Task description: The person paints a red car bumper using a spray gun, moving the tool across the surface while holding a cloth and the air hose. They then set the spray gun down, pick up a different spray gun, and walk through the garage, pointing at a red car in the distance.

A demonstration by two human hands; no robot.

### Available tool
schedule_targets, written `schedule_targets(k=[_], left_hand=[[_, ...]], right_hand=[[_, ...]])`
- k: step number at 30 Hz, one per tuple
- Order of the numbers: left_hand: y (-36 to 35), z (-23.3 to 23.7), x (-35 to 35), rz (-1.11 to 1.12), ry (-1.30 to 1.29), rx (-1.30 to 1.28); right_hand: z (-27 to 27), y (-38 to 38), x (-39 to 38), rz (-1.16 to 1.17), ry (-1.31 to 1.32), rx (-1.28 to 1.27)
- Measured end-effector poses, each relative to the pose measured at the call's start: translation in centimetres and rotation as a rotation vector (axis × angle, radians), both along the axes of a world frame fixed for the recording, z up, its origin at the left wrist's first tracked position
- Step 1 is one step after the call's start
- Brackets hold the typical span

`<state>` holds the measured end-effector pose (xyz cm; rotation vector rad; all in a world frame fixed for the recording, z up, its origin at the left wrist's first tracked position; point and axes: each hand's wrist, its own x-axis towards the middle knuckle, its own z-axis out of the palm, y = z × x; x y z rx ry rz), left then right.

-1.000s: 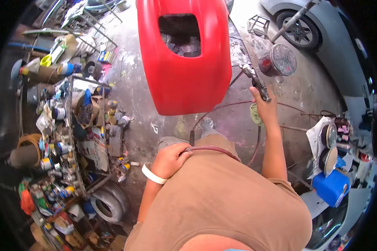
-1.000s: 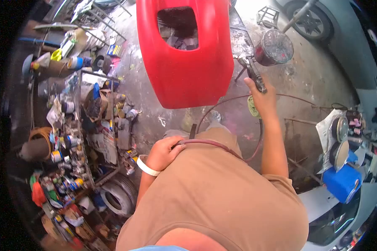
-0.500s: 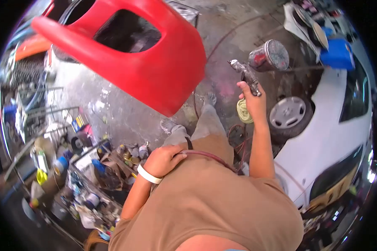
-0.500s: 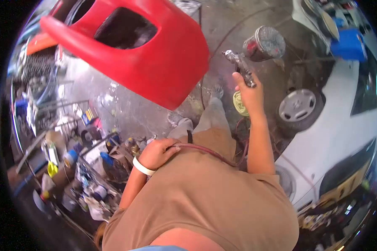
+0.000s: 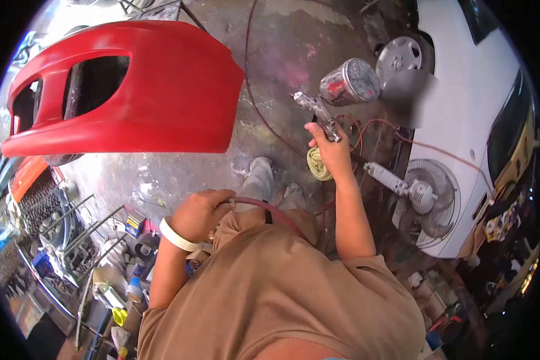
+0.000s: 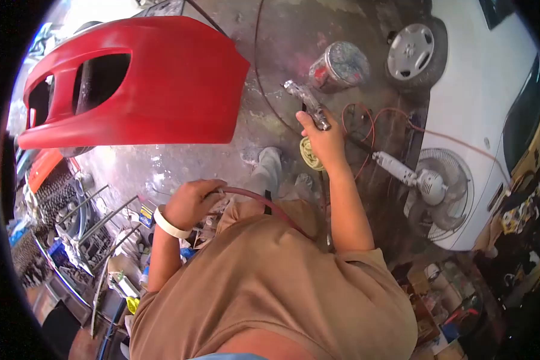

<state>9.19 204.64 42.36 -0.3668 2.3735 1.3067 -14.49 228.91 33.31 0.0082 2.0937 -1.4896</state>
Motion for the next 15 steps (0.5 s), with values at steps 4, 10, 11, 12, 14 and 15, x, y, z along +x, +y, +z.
schedule_targets(k=[4,10,11,12,14,15], left_hand=[[4.4,-0.6,4.1,-0.007,0.017,-0.064],[14.5,-9.3,11.3,0.124,0.076,-0.116],[15.9,-10.6,12.3,0.139,0.107,-0.166],[17.5,-12.1,12.8,0.207,0.107,-0.192],[19.4,-14.9,12.6,0.268,0.187,-0.236],[19.7,-16.7,12.3,0.302,0.228,-0.265]], right_hand=[[-0.3,4.1,2.3,0.035,0.054,-0.012],[3.1,7.7,2.8,0.101,0.214,-0.069],[2.9,8.1,3.1,0.090,0.229,-0.080],[2.3,8.3,3.1,0.083,0.246,-0.095],[0.3,7.9,3.1,0.053,0.255,-0.161],[-1.5,7.8,3.0,0.056,0.273,-0.126]])
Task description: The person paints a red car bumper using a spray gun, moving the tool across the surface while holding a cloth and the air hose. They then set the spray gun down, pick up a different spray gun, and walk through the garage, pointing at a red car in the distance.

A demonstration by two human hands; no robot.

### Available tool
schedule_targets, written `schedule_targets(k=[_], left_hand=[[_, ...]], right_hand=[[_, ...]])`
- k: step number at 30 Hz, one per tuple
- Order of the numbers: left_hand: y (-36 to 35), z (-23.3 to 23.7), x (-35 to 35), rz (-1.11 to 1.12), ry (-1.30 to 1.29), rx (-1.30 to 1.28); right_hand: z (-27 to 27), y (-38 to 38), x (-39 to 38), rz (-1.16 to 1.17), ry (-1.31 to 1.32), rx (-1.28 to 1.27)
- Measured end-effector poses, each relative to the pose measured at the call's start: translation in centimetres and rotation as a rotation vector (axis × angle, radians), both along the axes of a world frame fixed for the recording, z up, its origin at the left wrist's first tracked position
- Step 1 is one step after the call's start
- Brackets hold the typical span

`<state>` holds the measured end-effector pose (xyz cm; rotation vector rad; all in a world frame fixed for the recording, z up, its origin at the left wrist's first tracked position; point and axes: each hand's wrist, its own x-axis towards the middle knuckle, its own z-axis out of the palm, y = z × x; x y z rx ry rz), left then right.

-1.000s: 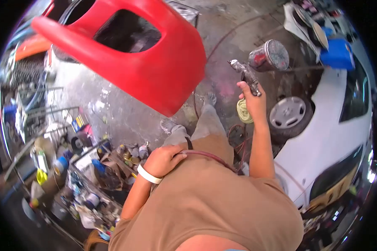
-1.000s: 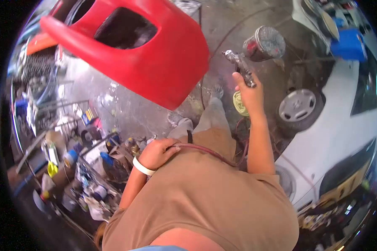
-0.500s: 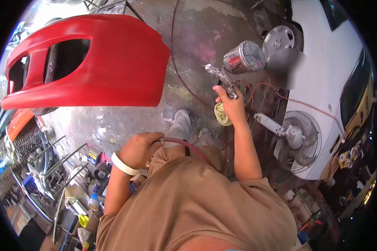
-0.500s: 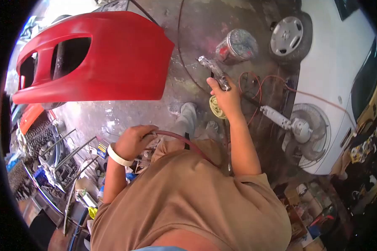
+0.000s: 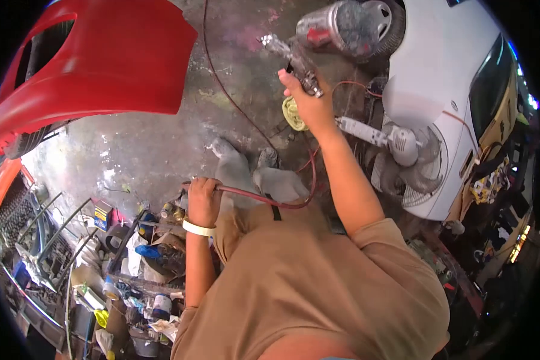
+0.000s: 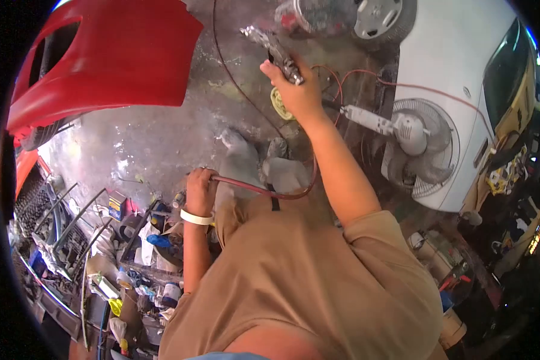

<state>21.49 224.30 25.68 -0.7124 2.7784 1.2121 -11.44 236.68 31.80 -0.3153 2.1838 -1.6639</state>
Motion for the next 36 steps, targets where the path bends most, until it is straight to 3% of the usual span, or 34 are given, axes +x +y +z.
schedule_targets(k=[4,8,12,17,20,24,28,29,36], left_hand=[[-0.4,-7.1,-3.1,0.072,0.088,-0.108],[-1.9,-14.3,-7.7,0.062,0.152,-0.136],[-2.7,-21.5,-11.3,-0.108,0.073,-0.106],[-0.9,-31.5,-12.3,-0.140,-0.022,-0.165],[0.3,-35.2,-11.2,-0.153,-0.034,-0.203],[2.0,-32.4,-8.4,-0.126,-0.089,-0.187],[5.4,-28.8,-4.8,-0.107,-0.123,-0.214],[6.4,-28.6,-4.1,-0.099,-0.149,-0.213],[9.7,-28.6,-2.5,-0.032,-0.221,-0.156]], right_hand=[[-10.5,-2.0,-0.2,-0.017,0.010,0.136],[-23.8,-4.5,1.0,-0.043,-0.106,-0.009],[-37.8,-6.7,2.4,-0.037,-0.087,-0.014],[-47.5,-9.2,3.0,0.098,-0.038,-0.161],[-50.6,-11.0,1.9,0.233,0.046,-0.187],[-55.0,-15.0,-1.1,0.167,0.152,-0.330],[-57.1,-19.0,-3.9,0.039,0.084,-0.499],[-59.7,-20.8,-5.4,-0.019,0.255,-0.515],[-58.7,-19.5,-3.8,0.020,0.064,-0.505]])
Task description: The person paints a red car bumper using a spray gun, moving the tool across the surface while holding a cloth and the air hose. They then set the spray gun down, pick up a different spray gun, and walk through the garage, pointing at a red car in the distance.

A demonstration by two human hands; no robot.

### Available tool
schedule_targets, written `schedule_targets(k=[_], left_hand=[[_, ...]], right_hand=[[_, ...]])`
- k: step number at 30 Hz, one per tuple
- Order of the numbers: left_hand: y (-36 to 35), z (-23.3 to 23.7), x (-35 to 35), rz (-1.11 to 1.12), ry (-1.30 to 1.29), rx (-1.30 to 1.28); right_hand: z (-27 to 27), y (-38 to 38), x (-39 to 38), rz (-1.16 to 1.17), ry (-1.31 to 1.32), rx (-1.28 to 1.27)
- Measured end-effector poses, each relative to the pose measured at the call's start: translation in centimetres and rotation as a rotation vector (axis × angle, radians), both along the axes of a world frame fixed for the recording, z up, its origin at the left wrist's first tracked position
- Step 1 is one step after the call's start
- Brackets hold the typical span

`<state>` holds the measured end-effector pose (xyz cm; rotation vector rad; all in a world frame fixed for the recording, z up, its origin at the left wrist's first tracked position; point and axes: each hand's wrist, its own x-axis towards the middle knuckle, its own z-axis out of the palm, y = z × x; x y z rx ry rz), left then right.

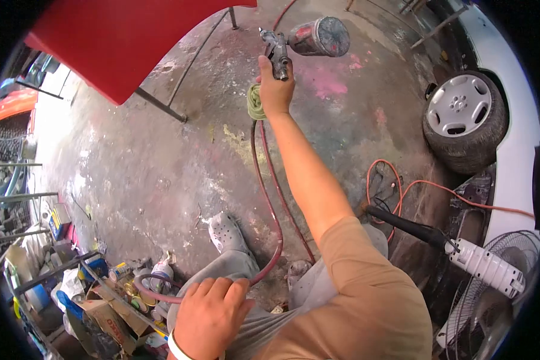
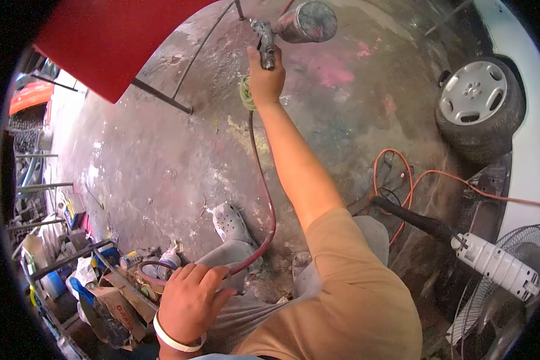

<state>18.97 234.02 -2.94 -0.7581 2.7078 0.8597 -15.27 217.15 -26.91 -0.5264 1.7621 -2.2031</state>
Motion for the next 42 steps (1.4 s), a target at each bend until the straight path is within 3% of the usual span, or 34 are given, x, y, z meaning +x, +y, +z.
schedule_targets(k=[9,11,13,15,17,19,21,22,25,28,30,32,34,36,42], left_hand=[[1.5,-1.1,-1.4,-0.050,-0.081,-0.012],[1.5,-1.3,-1.8,-0.088,-0.079,0.006],[1.6,-1.2,-2.2,-0.104,-0.086,0.008],[1.8,-1.1,-2.7,-0.114,-0.090,0.003],[2.1,-1.2,-3.0,-0.117,-0.090,0.020],[2.2,-1.3,-3.5,-0.126,-0.081,0.026],[2.3,-1.3,-3.8,-0.139,-0.067,0.027],[2.4,-1.4,-3.9,-0.140,-0.064,0.035],[2.4,-1.5,-4.1,-0.134,-0.065,0.045],[2.2,-1.4,-4.2,-0.138,-0.070,0.041],[1.9,-1.3,-4.1,-0.135,-0.063,0.050],[1.7,-1.4,-3.8,-0.116,-0.061,0.078],[1.5,-1.9,-3.4,-0.099,-0.050,0.088],[1.2,-2.9,-2.3,-0.088,-0.032,0.081],[-1.7,-4.5,-2.0,-0.057,-0.155,0.031]], right_hand=[[-2.3,1.8,2.7,0.139,0.290,-0.107],[-1.6,3.2,3.1,0.194,0.557,-0.156],[-1.8,4.3,5.1,0.297,0.508,-0.184],[-1.6,4.7,6.3,0.247,0.824,-0.226],[0.1,6.1,6.2,0.379,1.163,0.172],[1.8,6.1,8.7,0.646,0.557,0.089],[3.7,7.6,8.6,1.016,0.282,-0.002],[1.4,6.9,7.8,1.068,0.606,-0.118],[-1.0,6.8,8.2,0.887,0.802,-0.258],[0.8,6.8,6.5,0.538,1.035,-0.076],[0.1,5.9,5.9,0.356,0.912,-0.249],[-0.1,5.5,3.6,0.355,0.683,-0.128],[0.2,5.2,1.5,0.369,0.279,-0.043],[1.5,5.3,-1.6,0.339,0.096,0.051],[6.5,4.4,-9.9,0.249,0.147,0.211]])
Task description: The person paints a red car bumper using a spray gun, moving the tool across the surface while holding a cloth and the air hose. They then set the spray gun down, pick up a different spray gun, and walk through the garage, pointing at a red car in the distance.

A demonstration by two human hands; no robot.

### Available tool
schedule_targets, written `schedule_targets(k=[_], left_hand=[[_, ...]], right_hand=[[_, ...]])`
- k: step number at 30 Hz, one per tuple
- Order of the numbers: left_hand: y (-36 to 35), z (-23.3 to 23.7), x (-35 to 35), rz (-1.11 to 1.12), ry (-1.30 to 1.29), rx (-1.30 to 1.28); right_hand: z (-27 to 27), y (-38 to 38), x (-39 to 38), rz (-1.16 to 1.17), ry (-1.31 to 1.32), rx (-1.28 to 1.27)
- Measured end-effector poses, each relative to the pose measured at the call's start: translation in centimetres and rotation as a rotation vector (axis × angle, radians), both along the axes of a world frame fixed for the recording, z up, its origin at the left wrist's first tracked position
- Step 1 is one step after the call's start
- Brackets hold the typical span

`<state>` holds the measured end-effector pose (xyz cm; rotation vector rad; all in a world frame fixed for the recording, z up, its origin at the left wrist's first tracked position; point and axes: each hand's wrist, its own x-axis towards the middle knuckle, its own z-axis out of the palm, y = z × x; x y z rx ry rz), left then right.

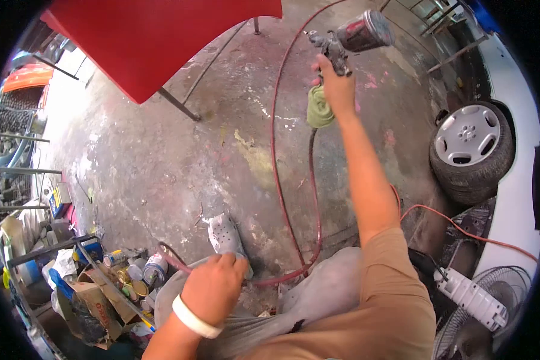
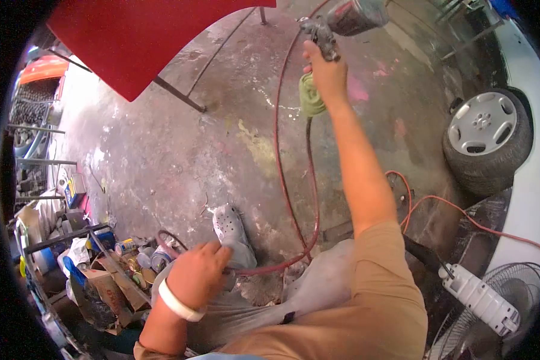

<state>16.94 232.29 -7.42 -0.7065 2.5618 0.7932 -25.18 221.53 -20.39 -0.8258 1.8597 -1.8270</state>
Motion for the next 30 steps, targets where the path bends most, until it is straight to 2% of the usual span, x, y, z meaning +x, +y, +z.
schedule_targets(k=[6,9,11,13,17,21,24,25,30], left_hand=[[-2.2,-5.6,-2.6,-0.001,-0.131,0.129],[0.2,-7.8,-3.3,-0.012,-0.151,0.155],[2.4,-7.2,-3.0,-0.017,-0.156,0.180],[4.5,-4.6,-2.3,-0.016,-0.148,0.230],[6.8,4.1,0.1,-0.014,-0.151,0.341],[5.8,12.4,1.6,0.004,-0.134,0.421],[4.9,16.2,1.8,0.033,-0.099,0.465],[4.6,17.0,1.8,0.044,-0.066,0.454],[3.1,20.2,-0.1,0.130,0.048,0.413]], right_hand=[[7.9,0.8,-2.0,0.052,0.128,0.189],[13.6,2.9,0.7,0.112,0.168,0.297],[17.4,4.5,2.9,0.182,0.163,0.336],[21.2,5.7,5.1,0.263,0.101,0.395],[27.4,7.3,9.4,0.406,0.068,0.528],[32.3,7.6,11.8,0.635,0.104,0.680],[33.9,6.8,11.9,0.659,-0.018,0.615],[34.9,5.8,11.3,0.670,-0.064,0.676],[32.9,2.8,6.3,0.456,-0.008,0.802]])
